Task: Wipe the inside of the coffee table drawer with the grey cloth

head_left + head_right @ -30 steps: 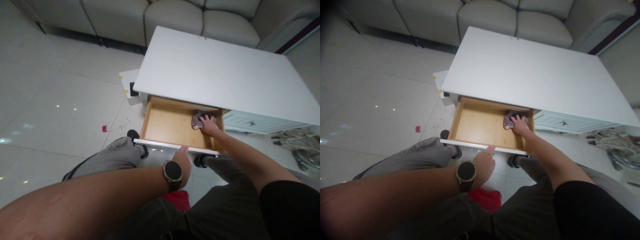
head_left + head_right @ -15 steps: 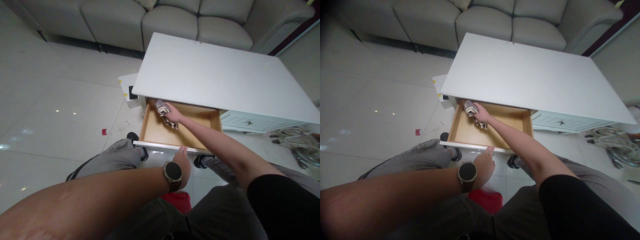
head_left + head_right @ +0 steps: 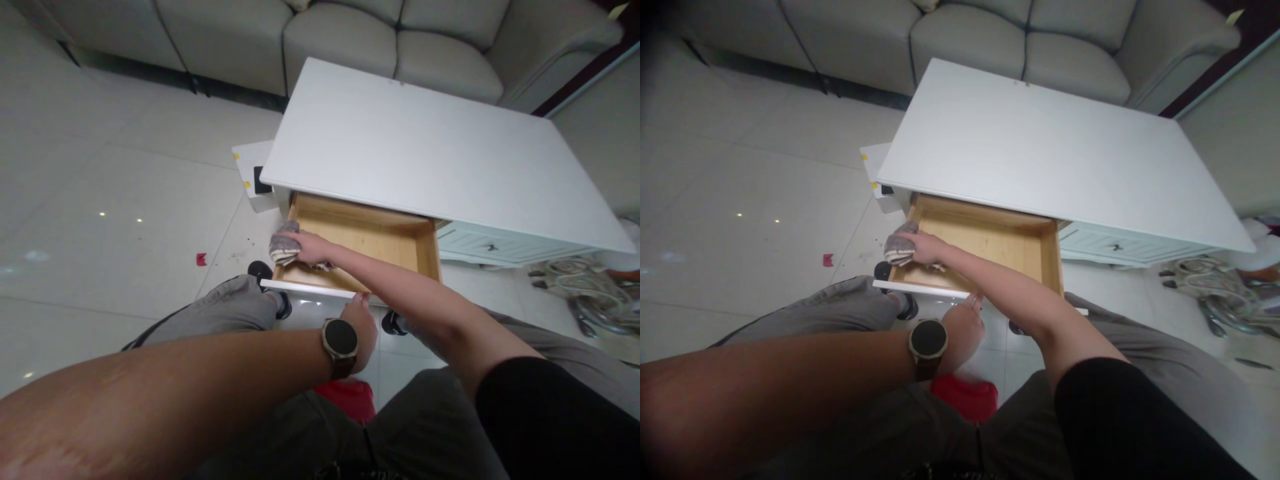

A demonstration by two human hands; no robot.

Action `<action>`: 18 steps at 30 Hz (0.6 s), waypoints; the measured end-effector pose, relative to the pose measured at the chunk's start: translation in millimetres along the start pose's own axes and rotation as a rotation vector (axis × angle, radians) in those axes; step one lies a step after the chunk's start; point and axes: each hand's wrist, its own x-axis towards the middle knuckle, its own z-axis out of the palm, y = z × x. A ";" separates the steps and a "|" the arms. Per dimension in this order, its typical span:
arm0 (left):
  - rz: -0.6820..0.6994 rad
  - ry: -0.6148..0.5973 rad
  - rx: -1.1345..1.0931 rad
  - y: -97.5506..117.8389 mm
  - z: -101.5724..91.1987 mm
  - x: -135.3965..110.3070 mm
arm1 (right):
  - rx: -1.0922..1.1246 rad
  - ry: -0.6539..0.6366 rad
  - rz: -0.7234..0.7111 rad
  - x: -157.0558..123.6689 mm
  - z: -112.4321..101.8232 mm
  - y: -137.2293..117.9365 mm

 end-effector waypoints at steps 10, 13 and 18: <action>-0.030 -0.006 0.118 15.3 13.7 12.1 | -0.058 -0.239 0.051 -47.4 -21.5 8.2; -0.052 0.026 0.084 16.7 28.6 17.8 | -0.101 -0.142 0.163 -66.1 -40.1 30.0; -0.072 0.152 -0.032 17.2 51.4 24.4 | 0.219 0.004 0.199 -84.0 -47.4 23.3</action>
